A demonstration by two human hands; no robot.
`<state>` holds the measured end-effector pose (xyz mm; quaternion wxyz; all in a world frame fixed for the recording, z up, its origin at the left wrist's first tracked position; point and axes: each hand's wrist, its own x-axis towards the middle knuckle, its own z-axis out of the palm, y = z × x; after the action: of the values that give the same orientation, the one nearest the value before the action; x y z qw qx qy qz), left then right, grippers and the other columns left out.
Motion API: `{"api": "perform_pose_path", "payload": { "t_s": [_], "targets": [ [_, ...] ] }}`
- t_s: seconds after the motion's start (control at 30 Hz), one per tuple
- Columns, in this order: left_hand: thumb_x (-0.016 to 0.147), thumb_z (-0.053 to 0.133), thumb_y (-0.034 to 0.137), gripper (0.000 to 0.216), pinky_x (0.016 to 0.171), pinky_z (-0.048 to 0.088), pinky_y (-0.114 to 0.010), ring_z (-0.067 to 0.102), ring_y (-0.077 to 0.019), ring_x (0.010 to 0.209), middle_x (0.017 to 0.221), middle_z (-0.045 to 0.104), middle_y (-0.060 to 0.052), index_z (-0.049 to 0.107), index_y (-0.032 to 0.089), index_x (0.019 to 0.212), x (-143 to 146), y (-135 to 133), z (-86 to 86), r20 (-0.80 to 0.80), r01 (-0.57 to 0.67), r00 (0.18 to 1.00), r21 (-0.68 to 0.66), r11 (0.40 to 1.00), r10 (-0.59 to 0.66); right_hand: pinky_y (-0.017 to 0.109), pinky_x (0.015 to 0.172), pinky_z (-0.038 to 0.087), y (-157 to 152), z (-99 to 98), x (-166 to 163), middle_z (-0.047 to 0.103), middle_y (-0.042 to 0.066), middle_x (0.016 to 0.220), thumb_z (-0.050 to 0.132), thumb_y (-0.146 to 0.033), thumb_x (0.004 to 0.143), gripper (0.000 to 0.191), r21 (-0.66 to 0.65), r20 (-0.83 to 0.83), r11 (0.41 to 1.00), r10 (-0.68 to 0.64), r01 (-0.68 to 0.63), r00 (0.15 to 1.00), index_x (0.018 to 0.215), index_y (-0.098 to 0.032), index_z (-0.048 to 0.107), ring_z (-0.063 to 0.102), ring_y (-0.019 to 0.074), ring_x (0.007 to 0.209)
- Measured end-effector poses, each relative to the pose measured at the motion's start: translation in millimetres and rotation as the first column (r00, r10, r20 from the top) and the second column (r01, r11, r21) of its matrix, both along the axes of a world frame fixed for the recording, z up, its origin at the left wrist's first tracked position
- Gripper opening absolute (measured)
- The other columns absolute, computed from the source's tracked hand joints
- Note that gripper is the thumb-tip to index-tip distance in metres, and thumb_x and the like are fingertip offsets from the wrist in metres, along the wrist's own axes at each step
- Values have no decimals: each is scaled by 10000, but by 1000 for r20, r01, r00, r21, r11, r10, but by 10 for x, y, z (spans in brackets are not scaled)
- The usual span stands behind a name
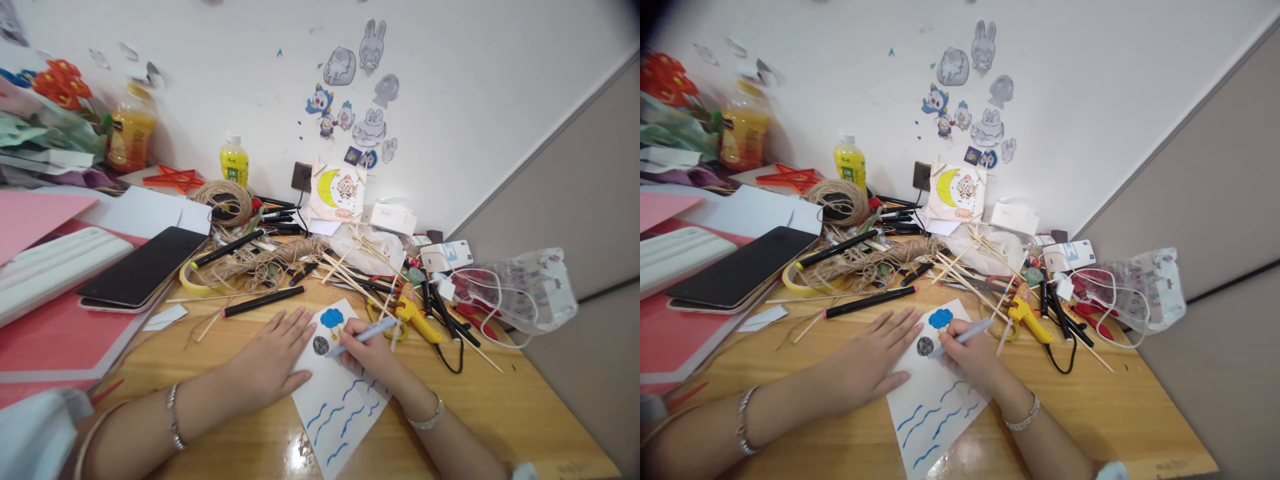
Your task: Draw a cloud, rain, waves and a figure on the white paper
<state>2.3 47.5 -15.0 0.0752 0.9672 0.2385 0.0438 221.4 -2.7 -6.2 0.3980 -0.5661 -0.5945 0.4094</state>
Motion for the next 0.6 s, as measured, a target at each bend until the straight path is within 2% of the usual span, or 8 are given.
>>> {"api": "perform_pose_path", "payload": {
  "t_s": [0.2,0.3,0.47,0.6],
  "targets": [
    [950,431,483,661,1132,202,-492,156,-335,1427,1537,203,-199,301,95,1470,10,1,18,-40,-6,999,23,1000,7,216,388,302,6,-18,15,480,-54,434,618,-489,802,405,-52,-31,999,-3,2,1000,553,-219,450,402,93,379],
    [951,437,470,662,1129,208,-497,158,-340,1425,1537,193,-206,296,85,1471,17,-7,45,-69,-16,998,12,1000,17,208,399,316,7,-27,23,504,-44,450,624,-464,801,385,-28,-22,1000,-1,0,1000,557,-214,464,433,95,405],
    [951,440,484,657,1138,191,-492,149,-332,1429,1538,207,-196,304,105,1470,2,6,-9,-6,-2,1000,22,1000,2,193,373,293,11,-18,25,464,-62,411,625,-479,795,414,-67,-31,998,-12,10,999,534,-206,452,399,80,366],
    [954,435,480,655,1139,184,-502,139,-331,1432,1542,192,-197,289,110,1475,-15,19,-59,21,8,1000,24,1000,-9,190,373,306,11,-1,21,490,-53,426,648,-480,782,418,-44,-37,999,-6,4,999,532,-205,457,421,85,385]
  ]
}}
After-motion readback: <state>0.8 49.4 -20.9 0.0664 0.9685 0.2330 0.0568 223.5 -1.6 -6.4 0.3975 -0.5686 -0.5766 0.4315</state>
